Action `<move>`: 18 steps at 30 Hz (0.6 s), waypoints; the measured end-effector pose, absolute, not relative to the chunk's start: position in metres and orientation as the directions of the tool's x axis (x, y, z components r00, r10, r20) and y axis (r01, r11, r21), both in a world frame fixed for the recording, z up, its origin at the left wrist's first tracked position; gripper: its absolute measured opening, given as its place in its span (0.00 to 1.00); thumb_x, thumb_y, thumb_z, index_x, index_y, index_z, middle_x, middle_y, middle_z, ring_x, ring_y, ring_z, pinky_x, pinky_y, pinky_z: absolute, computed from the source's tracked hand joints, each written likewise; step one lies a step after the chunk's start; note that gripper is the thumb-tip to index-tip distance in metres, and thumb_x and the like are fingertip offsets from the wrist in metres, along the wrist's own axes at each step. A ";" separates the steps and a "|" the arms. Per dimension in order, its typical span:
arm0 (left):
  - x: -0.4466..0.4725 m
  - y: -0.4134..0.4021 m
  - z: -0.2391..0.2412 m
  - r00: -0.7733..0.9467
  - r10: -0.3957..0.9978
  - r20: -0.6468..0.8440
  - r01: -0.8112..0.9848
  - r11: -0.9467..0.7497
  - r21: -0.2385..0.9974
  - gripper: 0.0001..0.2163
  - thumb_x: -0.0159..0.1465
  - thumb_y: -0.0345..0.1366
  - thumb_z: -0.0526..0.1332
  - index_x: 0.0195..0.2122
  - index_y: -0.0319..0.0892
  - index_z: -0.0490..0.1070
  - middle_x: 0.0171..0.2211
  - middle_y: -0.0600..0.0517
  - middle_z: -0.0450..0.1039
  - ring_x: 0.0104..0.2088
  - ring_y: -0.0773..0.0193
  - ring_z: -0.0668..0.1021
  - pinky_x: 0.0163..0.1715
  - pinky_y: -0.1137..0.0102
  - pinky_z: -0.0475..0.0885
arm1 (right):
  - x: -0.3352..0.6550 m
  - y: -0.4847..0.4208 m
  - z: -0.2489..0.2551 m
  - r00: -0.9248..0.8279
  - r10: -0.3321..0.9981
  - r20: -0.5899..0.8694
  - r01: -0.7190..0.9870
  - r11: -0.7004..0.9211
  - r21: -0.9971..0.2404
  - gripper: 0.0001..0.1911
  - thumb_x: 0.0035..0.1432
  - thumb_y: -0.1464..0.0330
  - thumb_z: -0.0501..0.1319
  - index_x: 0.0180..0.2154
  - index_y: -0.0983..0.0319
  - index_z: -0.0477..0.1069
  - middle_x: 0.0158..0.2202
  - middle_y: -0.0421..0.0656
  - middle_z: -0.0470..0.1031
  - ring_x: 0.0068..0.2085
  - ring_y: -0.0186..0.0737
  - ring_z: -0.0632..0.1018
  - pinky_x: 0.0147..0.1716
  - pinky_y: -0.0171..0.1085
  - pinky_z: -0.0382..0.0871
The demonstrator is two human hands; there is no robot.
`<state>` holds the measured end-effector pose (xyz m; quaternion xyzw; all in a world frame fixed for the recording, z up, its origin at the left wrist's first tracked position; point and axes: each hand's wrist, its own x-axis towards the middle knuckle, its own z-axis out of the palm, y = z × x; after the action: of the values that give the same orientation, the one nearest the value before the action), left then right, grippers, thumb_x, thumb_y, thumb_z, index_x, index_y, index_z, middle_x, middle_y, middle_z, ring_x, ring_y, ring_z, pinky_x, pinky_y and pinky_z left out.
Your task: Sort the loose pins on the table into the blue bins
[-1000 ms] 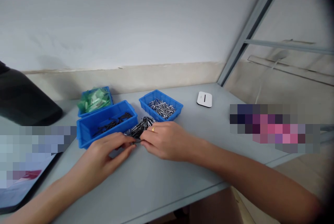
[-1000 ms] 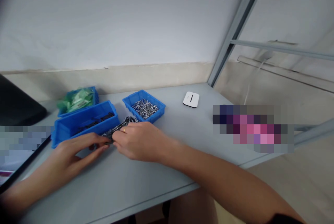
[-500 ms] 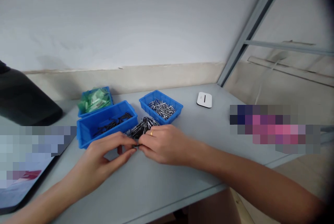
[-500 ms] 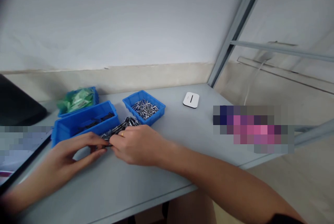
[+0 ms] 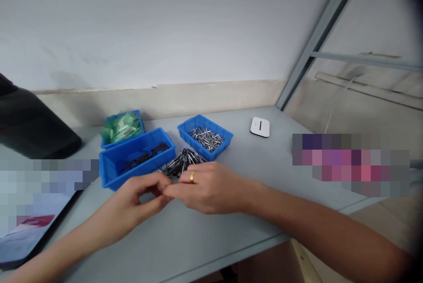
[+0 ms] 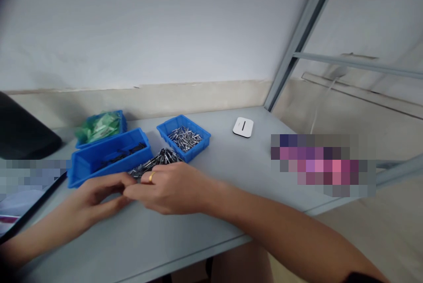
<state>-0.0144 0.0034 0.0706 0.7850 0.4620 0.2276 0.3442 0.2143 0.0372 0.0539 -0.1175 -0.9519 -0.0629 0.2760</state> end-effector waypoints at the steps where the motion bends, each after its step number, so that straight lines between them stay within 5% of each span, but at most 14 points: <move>1: -0.014 0.004 0.071 0.473 0.880 0.030 0.567 -0.330 0.755 0.09 0.65 0.39 0.58 0.32 0.44 0.76 0.30 0.54 0.79 0.32 0.62 0.79 0.32 0.71 0.75 | 0.214 0.038 0.053 -0.817 0.179 0.548 0.254 0.965 0.063 0.13 0.70 0.72 0.50 0.46 0.60 0.72 0.33 0.38 0.74 0.31 0.32 0.71 0.31 0.34 0.61; 18: -0.020 0.008 0.055 0.470 0.882 0.023 0.445 -0.260 0.857 0.09 0.66 0.43 0.62 0.35 0.47 0.81 0.32 0.53 0.79 0.35 0.61 0.79 0.35 0.70 0.75 | 0.212 0.040 0.054 -0.792 0.144 0.594 0.259 0.959 0.112 0.11 0.71 0.70 0.52 0.37 0.64 0.71 0.31 0.39 0.75 0.31 0.31 0.72 0.35 0.33 0.64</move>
<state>-0.0203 0.0080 0.0552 0.7491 0.4431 0.2621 0.4169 0.2124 0.0399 0.0541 -0.1069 -0.9418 -0.0940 0.3045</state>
